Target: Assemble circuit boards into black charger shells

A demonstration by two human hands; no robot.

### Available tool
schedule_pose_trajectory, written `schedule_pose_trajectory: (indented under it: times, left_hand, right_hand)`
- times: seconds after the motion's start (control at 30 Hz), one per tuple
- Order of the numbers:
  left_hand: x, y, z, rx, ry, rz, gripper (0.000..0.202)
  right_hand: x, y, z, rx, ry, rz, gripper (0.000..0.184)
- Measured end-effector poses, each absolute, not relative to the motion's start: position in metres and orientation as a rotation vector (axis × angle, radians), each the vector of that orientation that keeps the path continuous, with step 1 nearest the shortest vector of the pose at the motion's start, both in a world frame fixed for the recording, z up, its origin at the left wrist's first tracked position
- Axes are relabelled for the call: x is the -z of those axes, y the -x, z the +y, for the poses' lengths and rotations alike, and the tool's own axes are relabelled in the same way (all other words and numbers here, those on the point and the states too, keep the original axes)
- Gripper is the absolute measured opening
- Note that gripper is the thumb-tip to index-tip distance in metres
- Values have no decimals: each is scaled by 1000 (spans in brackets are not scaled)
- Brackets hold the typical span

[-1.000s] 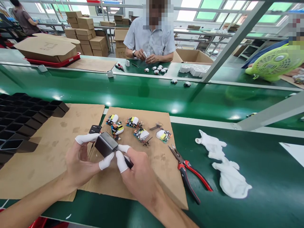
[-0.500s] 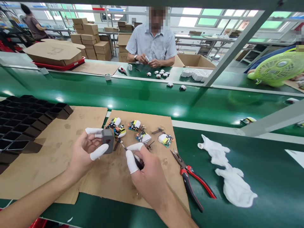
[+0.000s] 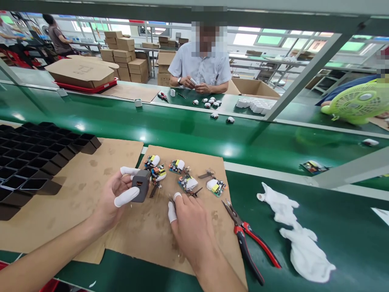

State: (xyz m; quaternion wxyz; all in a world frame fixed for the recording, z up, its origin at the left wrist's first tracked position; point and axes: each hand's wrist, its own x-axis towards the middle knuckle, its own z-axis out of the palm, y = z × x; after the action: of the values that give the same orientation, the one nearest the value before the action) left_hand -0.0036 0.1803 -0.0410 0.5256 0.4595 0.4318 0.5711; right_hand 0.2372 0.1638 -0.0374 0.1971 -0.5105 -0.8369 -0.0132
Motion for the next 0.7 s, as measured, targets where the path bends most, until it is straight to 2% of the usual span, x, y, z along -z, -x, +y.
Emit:
schedule_pose_trajectory:
  times: [0.23,0.47,0.7]
  left_hand:
    - [45,2,180,-1354,-1196,1042,66]
    - [42,-4,176,-1398,-1464,1079,49]
    - [37,-2,146,-1359,-2023,1468,45]
  right_hand:
    - [29,-236,163,-122,1383,-2284,20]
    - [21,-232,158,-262,1187,-2128,12]
    - [13,-223,150,-724,1038,-1967,29]
